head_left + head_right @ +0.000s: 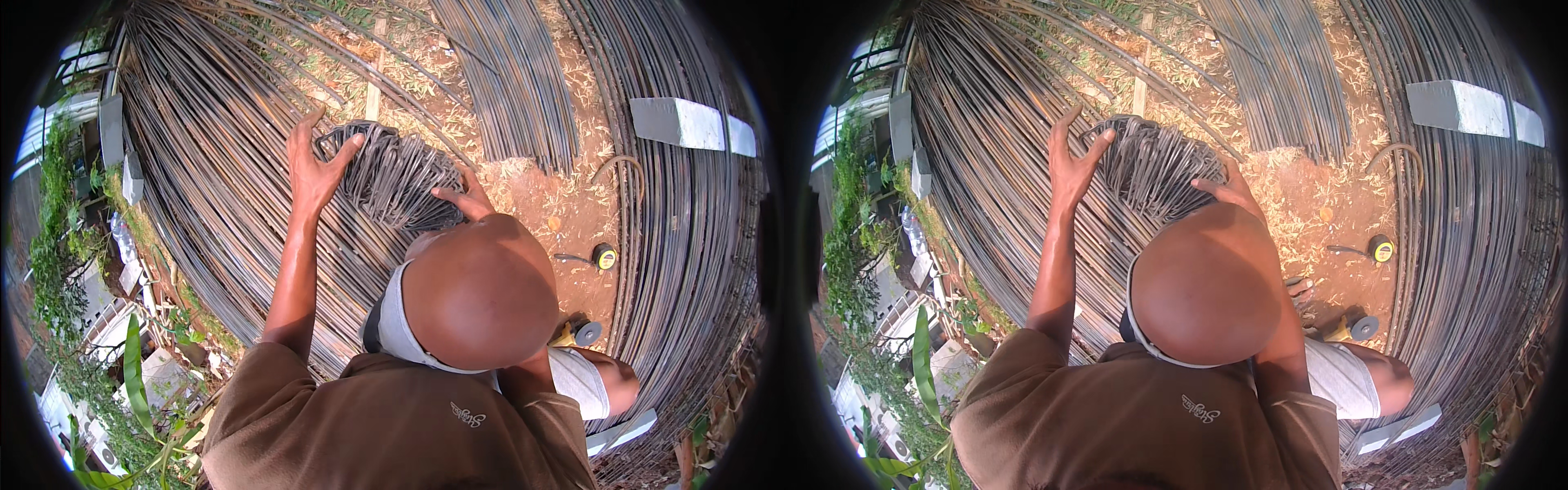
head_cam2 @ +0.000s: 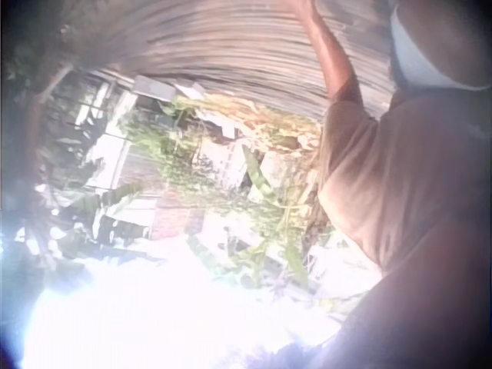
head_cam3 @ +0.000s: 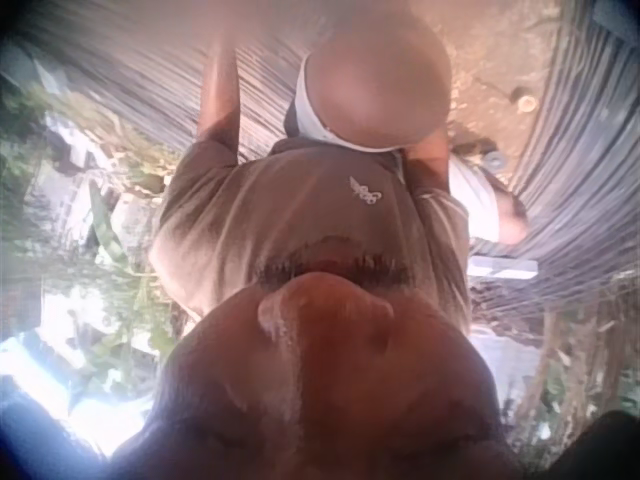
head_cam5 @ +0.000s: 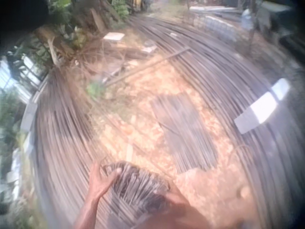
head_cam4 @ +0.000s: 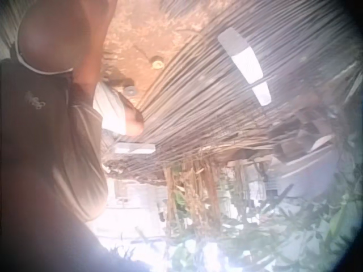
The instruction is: The person uses an angle grinder to cut long metal rods on the ground, then gathers and organizes the cut pieces. The person sits on the ground while cutting and later walks to retrieve more rods before returning to continue cutting and bundling them.
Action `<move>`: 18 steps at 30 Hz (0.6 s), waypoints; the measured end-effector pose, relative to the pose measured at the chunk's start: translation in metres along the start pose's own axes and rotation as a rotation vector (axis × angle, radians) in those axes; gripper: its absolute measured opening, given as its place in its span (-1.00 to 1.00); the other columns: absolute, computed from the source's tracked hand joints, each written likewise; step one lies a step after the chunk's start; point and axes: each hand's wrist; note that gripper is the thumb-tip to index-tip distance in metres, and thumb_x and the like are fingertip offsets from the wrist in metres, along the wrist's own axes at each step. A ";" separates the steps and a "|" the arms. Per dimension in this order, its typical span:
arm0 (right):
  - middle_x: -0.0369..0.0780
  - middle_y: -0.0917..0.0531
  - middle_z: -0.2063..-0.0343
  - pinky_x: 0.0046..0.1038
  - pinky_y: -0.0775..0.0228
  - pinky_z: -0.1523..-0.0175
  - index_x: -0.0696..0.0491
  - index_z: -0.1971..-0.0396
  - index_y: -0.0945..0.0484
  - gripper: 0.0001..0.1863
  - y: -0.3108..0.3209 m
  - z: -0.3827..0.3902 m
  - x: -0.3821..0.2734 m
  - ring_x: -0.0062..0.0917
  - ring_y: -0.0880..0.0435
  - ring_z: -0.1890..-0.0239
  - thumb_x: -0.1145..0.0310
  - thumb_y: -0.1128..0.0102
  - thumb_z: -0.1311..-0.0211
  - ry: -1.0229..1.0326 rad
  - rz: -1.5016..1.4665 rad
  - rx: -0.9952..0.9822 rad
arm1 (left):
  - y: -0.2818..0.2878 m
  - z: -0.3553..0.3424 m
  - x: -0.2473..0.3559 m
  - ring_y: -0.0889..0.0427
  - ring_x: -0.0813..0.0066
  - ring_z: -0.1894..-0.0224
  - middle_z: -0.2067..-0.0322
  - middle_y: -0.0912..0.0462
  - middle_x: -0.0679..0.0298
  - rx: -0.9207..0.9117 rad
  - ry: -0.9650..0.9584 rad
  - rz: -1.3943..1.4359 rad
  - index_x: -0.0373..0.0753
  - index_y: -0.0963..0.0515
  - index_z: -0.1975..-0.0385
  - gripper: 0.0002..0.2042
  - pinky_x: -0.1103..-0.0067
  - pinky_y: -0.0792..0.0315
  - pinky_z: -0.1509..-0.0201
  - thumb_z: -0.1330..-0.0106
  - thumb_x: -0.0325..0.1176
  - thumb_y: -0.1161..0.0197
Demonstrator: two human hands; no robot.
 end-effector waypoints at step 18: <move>0.03 -0.74 -0.22 0.02 -0.70 -0.28 0.15 -0.53 -0.41 -0.15 -0.006 0.026 0.047 -0.10 -0.83 -0.17 0.01 -0.59 -0.44 -0.191 -0.528 -0.165 | -0.069 0.018 -0.045 -0.86 0.08 -0.04 -0.18 -0.68 -0.19 -0.111 0.618 0.966 -0.46 -0.27 -0.49 -0.13 0.35 -0.83 -0.12 -0.33 -0.29 -0.70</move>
Point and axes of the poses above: each hand's wrist, its own z-axis away from the middle knuckle, its own y-axis out of the back of the hand, x = y × z
